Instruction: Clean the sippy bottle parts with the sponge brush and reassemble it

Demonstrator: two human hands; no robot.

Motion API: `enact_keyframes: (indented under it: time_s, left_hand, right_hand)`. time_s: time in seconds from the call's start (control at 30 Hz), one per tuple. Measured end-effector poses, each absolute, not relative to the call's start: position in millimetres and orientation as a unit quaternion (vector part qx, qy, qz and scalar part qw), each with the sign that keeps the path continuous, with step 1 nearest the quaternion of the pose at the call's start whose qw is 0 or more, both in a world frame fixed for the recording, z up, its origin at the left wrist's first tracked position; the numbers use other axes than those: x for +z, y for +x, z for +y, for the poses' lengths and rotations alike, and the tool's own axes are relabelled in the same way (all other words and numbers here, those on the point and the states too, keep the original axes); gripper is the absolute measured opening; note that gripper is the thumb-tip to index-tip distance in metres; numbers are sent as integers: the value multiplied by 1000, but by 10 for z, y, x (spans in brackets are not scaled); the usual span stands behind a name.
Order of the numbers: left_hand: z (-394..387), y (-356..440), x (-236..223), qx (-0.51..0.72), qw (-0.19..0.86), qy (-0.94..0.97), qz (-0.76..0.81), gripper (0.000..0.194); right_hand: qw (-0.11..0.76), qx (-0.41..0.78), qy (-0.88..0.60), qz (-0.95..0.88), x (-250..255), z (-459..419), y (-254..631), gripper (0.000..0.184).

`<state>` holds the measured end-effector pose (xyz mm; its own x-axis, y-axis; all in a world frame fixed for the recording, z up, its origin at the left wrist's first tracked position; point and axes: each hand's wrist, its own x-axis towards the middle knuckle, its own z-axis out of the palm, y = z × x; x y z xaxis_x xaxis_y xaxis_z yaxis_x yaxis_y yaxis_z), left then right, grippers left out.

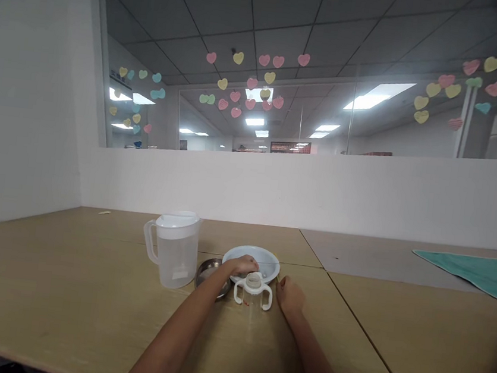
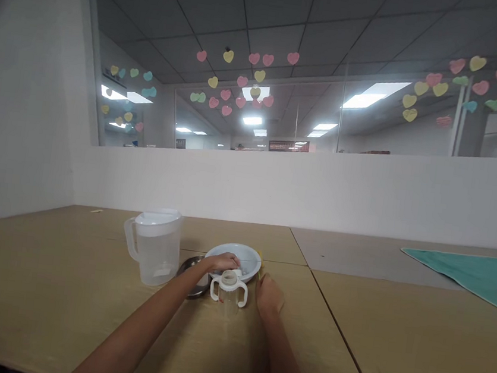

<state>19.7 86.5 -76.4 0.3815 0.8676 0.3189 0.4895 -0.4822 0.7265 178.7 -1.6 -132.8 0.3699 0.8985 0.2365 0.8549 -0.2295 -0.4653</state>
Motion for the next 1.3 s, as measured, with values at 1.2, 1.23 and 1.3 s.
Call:
enact_keyframes:
  time_s: [1.2, 1.23, 1.3]
  left_hand:
    - [141, -280, -973, 625, 201, 623, 425, 37]
    - [155, -284, -979, 631, 210, 617, 420, 38]
    - [185, -299, -990, 641, 233, 606, 409, 38]
  right_hand:
    - [501, -66, -600, -621, -915, -357, 1502, 50]
    - [482, -87, -633, -599, -928, -354, 1503, 49]
    - [455, -105, -694, -548, -942, -343, 1554, 47]
